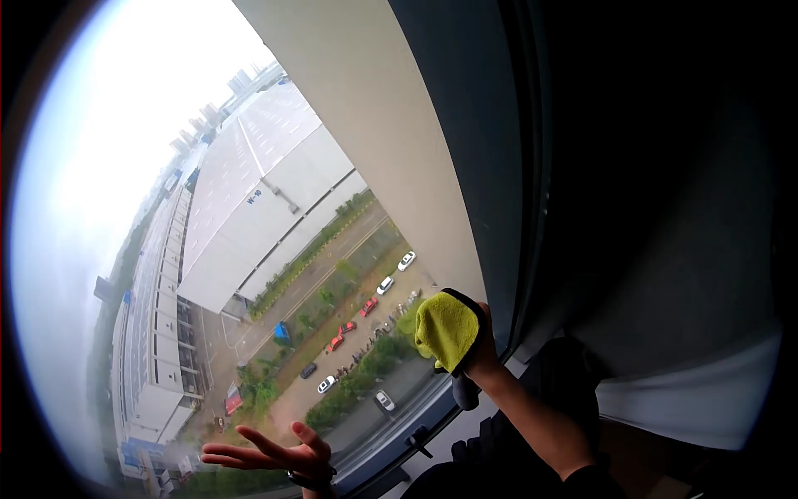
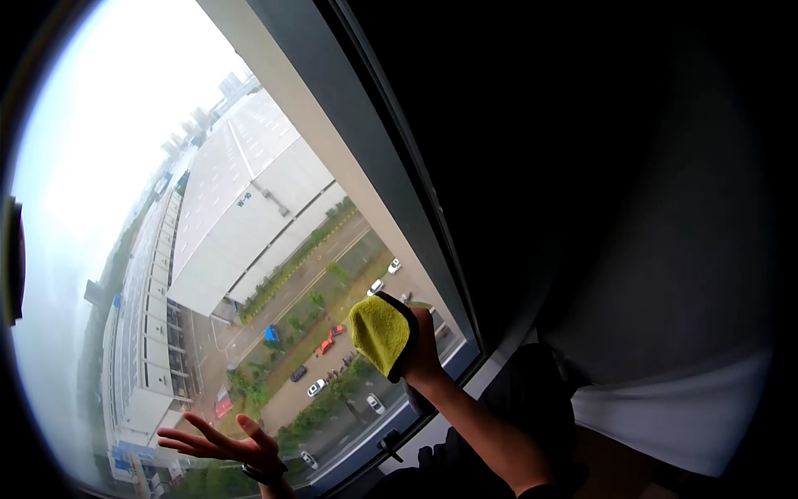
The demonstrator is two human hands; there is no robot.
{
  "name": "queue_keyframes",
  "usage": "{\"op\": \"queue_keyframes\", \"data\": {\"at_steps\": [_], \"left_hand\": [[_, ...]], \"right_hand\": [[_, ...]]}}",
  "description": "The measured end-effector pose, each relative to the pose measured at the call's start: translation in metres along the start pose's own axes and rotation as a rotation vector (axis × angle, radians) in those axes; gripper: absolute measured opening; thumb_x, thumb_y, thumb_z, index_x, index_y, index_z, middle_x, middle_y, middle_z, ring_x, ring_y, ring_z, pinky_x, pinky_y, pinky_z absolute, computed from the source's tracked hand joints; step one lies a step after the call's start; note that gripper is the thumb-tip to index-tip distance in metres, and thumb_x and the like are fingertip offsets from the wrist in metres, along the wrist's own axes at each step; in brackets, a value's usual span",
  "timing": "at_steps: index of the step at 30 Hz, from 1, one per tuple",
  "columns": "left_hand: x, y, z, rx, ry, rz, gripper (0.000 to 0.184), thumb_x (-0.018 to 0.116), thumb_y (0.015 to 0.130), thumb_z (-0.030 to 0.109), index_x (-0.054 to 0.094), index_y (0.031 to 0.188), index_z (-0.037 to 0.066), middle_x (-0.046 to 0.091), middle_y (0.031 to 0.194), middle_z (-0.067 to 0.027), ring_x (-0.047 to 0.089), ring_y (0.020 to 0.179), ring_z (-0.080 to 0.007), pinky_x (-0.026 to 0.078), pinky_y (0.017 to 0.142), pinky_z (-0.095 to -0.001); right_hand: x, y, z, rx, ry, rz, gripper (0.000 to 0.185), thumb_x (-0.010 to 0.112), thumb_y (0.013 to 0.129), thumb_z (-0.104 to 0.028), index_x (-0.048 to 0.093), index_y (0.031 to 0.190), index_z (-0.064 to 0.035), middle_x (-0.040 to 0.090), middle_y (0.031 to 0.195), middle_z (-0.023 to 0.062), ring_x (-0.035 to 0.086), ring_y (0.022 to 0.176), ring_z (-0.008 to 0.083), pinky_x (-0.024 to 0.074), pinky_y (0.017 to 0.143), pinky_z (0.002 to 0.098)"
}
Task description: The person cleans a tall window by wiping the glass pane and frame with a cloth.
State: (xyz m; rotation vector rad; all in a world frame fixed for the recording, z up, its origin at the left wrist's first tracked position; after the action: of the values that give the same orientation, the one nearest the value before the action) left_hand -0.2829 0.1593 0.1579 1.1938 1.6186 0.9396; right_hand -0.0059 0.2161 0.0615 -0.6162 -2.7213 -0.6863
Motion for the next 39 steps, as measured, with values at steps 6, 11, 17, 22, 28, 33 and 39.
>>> {"op": "queue_keyframes", "data": {"at_steps": [6,11,17,22,28,33,39], "left_hand": [[0.010,0.009,0.002,-0.005,-0.018,0.006,0.069,0.039,0.090,0.056,0.025,0.149,0.021,0.003,0.156,-0.0204,0.000,0.141,-0.0465,0.004,0.104,-0.0717],[-0.003,0.018,0.011,-0.006,-0.017,-0.008,0.069,0.041,0.090,0.052,0.023,0.149,0.022,0.002,0.155,-0.0224,-0.001,0.140,-0.0491,0.004,0.103,-0.0724],[-0.013,0.026,0.016,-0.012,-0.023,0.000,0.069,0.042,0.090,0.051,0.024,0.149,0.021,0.000,0.155,-0.0226,-0.003,0.141,-0.0480,0.003,0.103,-0.0723],[-0.015,0.032,0.017,-0.038,-0.019,0.001,0.069,0.042,0.091,0.049,0.024,0.149,0.019,-0.001,0.155,-0.0230,-0.004,0.141,-0.0473,0.002,0.104,-0.0714],[-0.017,0.033,0.021,-0.076,-0.011,0.047,0.074,0.039,0.087,0.060,0.028,0.148,0.020,0.004,0.157,-0.0161,0.001,0.143,-0.0425,0.002,0.103,-0.0728],[-0.030,0.034,0.029,-0.030,-0.025,0.002,0.070,0.041,0.092,0.051,0.022,0.150,0.018,-0.002,0.155,-0.0222,-0.005,0.141,-0.0463,0.001,0.105,-0.0704],[-0.024,0.033,0.027,-0.051,-0.016,0.027,0.070,0.039,0.091,0.054,0.022,0.150,0.020,-0.001,0.156,-0.0209,-0.004,0.142,-0.0454,0.001,0.104,-0.0711]], "right_hand": [[-0.009,-0.024,0.079,0.469,0.441,-0.033,0.040,0.037,0.097,-0.033,0.061,0.107,-0.0023,0.066,0.095,0.0092,0.066,0.086,0.0176,0.0557,0.074,0.0320],[-0.007,0.006,0.028,0.298,0.437,-0.083,0.037,0.037,0.098,-0.031,0.055,0.116,-0.0038,0.064,0.101,0.0085,0.064,0.090,0.0190,0.0548,0.078,0.0338],[-0.022,-0.014,0.041,0.436,0.417,-0.028,0.031,0.041,0.097,-0.024,0.059,0.110,-0.0027,0.065,0.099,0.0087,0.065,0.088,0.0185,0.0553,0.077,0.0330],[-0.003,0.005,0.011,0.394,0.788,0.119,0.026,0.047,0.096,-0.015,0.060,0.114,-0.0004,0.067,0.098,0.0062,0.067,0.087,0.0133,0.0558,0.070,0.0280],[-0.022,-0.012,0.033,0.467,0.780,0.014,0.028,0.045,0.096,-0.012,0.058,0.117,-0.0006,0.066,0.103,0.0072,0.067,0.089,0.0160,0.0578,0.074,0.0305],[-0.021,0.001,0.004,0.406,0.615,0.040,0.027,0.048,0.096,-0.015,0.060,0.114,0.0008,0.067,0.100,0.0063,0.067,0.087,0.0134,0.0569,0.070,0.0282],[-0.023,-0.023,0.046,0.490,0.814,0.096,0.032,0.041,0.097,-0.019,0.060,0.116,-0.0004,0.066,0.103,0.0103,0.067,0.089,0.0196,0.0570,0.074,0.0337]]}}
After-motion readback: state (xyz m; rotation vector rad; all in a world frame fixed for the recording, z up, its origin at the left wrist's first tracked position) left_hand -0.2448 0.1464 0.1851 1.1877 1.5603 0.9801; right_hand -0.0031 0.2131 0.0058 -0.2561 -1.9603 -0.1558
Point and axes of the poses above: each hand's wrist, its own y-axis towards the middle knuckle, its own x-axis out of the palm, z = x × y, the point moved 4 cm from there along y, towards the middle knuckle
